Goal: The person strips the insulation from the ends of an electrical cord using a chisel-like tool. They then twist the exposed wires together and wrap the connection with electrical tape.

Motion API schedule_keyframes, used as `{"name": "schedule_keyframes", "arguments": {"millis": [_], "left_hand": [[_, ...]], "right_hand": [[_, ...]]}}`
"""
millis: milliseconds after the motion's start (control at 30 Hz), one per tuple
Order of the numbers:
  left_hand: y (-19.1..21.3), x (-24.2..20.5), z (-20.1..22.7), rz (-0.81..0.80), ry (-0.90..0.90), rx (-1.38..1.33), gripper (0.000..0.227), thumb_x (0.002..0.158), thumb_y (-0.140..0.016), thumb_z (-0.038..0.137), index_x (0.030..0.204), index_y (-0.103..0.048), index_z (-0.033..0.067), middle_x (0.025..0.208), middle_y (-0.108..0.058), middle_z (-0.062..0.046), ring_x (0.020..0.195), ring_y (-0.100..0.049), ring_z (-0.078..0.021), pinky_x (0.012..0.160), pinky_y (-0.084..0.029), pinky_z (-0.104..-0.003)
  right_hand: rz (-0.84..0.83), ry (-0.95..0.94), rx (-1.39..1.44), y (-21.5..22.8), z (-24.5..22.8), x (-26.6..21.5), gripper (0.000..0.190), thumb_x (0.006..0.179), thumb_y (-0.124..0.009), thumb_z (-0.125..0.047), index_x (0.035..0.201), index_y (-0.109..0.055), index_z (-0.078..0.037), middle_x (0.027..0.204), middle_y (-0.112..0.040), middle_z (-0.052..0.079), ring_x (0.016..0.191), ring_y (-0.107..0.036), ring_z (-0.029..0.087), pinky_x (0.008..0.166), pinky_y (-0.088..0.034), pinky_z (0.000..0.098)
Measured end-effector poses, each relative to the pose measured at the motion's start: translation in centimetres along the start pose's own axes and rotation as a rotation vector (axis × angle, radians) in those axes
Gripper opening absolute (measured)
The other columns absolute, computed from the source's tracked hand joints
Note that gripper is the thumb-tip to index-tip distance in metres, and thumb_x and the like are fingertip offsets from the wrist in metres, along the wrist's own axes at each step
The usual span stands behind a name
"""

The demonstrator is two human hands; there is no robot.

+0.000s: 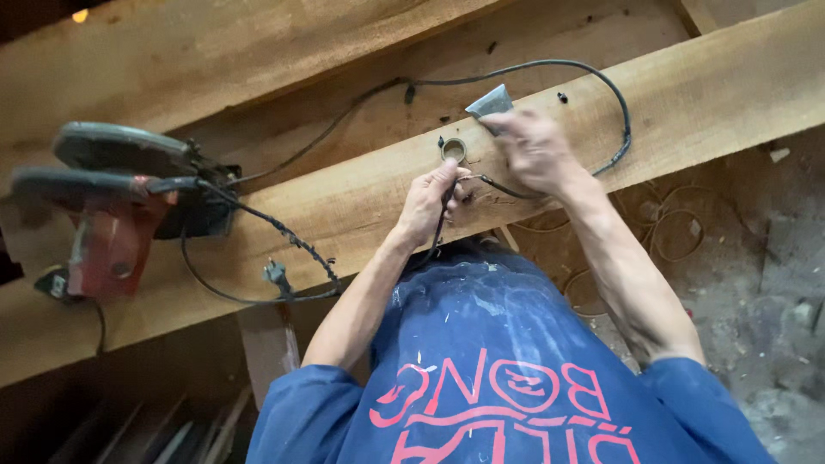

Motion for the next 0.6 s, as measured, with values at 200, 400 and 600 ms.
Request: {"name": "schedule_keyframes", "arguments": {"millis": [200,400,600], "left_hand": [[-1.6,-2.2,1.1,-0.042,-0.142,0.077,0.040,0.093,-0.076,0.024,0.124,-0.067,0.0014,0.099,-0.069,-0.001,0.082,-0.059,-0.0061,0.068,-0.049,-0.023],[-4.6,-8.5,9.8,0.372,-0.793,0.652,0.068,0.080,-0.086,0.025,0.135,-0.054,0.0014,0.126,-0.058,-0.015,0.115,-0.059,-0.0257,0.096,-0.053,-0.037],[-7.7,-7.4,10.8,-0.205,-0.863,0.743,0.052,0.088,-0.085,0.014,0.135,-0.064,0.0039,0.119,-0.071,-0.011,0.106,-0.069,-0.0196,0.093,-0.058,-0.031]], "right_hand": [[-0.087,0.251,-0.246,-2.9,-0.9,2.9,0.031,0.084,-0.080,-0.014,0.113,-0.071,-0.019,0.113,-0.068,0.013,0.099,-0.068,0.031,0.082,-0.058,0.0379],[-0.052,-0.264,0.698,2.6,-3.2,-2.9,0.027,0.100,-0.073,-0.024,0.118,-0.068,-0.005,0.113,-0.069,0.006,0.096,-0.065,0.014,0.080,-0.054,0.0283],[0.073,-0.335,1.036,0.6,-6.7,-7.6,0.033,0.100,-0.071,-0.029,0.114,-0.068,0.000,0.100,-0.072,0.004,0.087,-0.066,0.010,0.079,-0.056,0.0253]]}}
Point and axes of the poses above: each hand's wrist, its own x-axis towards the middle knuckle, its own y-axis out of the back of the hand, z = x × y, the point moved 5 cm from there along x, towards the middle knuckle
